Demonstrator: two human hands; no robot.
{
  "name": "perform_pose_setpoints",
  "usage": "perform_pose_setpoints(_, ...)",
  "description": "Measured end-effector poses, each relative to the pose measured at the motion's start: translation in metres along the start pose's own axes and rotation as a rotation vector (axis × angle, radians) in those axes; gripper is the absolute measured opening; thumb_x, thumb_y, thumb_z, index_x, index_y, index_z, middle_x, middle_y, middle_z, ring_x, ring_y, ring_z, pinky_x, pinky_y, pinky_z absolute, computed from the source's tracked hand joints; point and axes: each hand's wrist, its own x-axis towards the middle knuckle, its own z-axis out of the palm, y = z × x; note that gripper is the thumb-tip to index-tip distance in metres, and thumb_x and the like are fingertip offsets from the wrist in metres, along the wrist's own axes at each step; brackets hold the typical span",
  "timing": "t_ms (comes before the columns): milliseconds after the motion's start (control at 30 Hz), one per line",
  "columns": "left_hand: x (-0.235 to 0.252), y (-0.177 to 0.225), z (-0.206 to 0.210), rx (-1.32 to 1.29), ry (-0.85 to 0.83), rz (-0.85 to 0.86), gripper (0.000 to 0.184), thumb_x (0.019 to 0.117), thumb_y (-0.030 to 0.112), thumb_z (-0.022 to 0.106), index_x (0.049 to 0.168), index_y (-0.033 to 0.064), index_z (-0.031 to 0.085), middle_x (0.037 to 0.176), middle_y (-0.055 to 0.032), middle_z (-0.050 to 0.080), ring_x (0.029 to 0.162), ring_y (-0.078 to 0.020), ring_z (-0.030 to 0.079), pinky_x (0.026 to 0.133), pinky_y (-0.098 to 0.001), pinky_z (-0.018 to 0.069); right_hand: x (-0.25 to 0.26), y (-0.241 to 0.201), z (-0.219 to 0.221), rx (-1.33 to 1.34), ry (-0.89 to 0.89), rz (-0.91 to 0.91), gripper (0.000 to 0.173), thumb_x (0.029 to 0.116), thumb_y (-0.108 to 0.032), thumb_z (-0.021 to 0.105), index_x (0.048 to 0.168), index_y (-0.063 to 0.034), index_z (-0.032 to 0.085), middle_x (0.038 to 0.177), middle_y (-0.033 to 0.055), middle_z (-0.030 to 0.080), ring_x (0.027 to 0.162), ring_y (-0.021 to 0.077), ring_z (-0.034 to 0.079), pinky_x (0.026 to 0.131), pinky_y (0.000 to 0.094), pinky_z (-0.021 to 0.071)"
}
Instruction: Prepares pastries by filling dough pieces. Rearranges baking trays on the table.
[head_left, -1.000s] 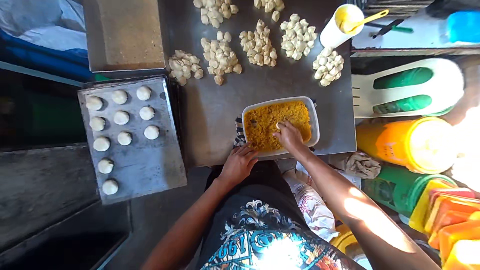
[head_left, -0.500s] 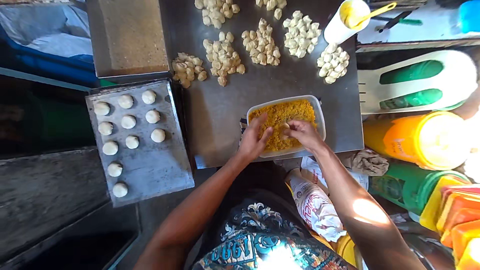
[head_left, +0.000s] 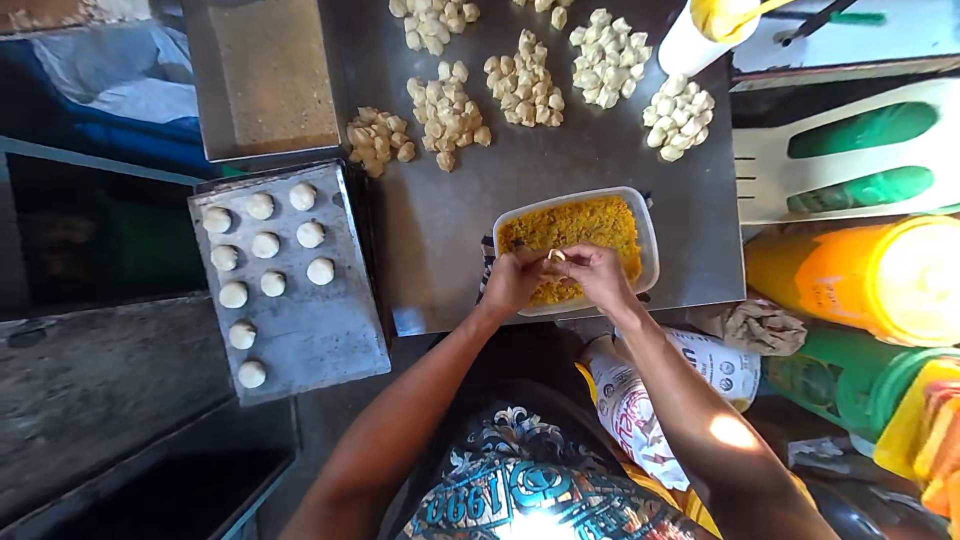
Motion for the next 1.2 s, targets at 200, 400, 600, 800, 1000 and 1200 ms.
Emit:
perform_pose_setpoints(200,-0.010,-0.033,-0.001,-0.192,0.174,-0.042,0.025,0.0996,0.011,0.068,0.123,0.0016,0.071,0.109,-0.0111,0.075,0.091,-0.0188,0.075,0.086,-0.0389,0.0645,0.012,0.008,-0.022,-0.185,-0.117,0.056,0.034,0.0988,-0.005,0.061,0.131,-0.0110,0.069,0.123,0.0078,0.072,0.095,0.0214,0.075,0.083,0.0423,0.0653)
perform_pose_setpoints(400,-0.018,-0.042,-0.008,-0.236,0.178,-0.049,0.025,0.0999,0.009,0.067,0.123,0.0007,0.070,0.110,-0.0122,0.074,0.089,-0.0188,0.075,0.085,-0.0384,0.0643,0.039,0.044,-0.015,-0.997,0.009,-0.103,0.026,0.0953,-0.030,0.074,0.106,-0.0063,0.076,0.106,0.0176,0.071,0.097,0.0392,0.069,0.083,0.0632,0.0550)
perform_pose_setpoints(600,-0.018,-0.032,-0.019,-0.209,0.100,-0.037,0.026,0.1014,0.015,0.066,0.125,0.0027,0.069,0.112,-0.0114,0.074,0.091,-0.0189,0.075,0.085,-0.0386,0.0640,0.037,0.064,0.011,-1.147,0.127,-0.158,0.016,0.0974,-0.017,0.065,0.102,-0.0036,0.073,0.101,0.0206,0.068,0.087,0.0411,0.069,0.070,0.0595,0.0557)
perform_pose_setpoints(800,-0.016,-0.033,-0.029,-0.293,0.157,-0.043,0.029,0.1029,0.016,0.064,0.129,0.0046,0.067,0.117,-0.0117,0.073,0.095,-0.0198,0.074,0.088,-0.0392,0.0631,0.018,0.030,0.009,-0.772,0.323,-0.034,0.019,0.0975,-0.019,0.067,0.112,-0.0105,0.076,0.106,0.0112,0.075,0.096,0.0304,0.072,0.085,0.0575,0.0570)
perform_pose_setpoints(1000,-0.003,-0.030,-0.022,-0.411,0.095,-0.034,0.028,0.1033,0.010,0.061,0.130,0.0008,0.065,0.119,-0.0142,0.071,0.095,-0.0214,0.074,0.088,-0.0396,0.0629,-0.019,-0.017,0.022,-0.327,0.161,-0.102,0.044,0.0897,-0.023,0.081,0.129,-0.0131,0.066,0.104,0.0038,0.075,0.083,0.0162,0.073,0.075,0.0393,0.0630)
perform_pose_setpoints(1200,0.007,-0.026,-0.006,-0.392,0.005,-0.023,0.029,0.1047,0.014,0.060,0.131,0.0046,0.066,0.120,-0.0120,0.072,0.099,-0.0228,0.074,0.089,-0.0419,0.0632,-0.003,0.001,0.012,-0.004,0.071,-0.008,0.027,0.0905,-0.008,0.078,0.117,-0.0087,0.073,0.106,0.0091,0.075,0.083,0.0225,0.075,0.074,0.0410,0.0669)
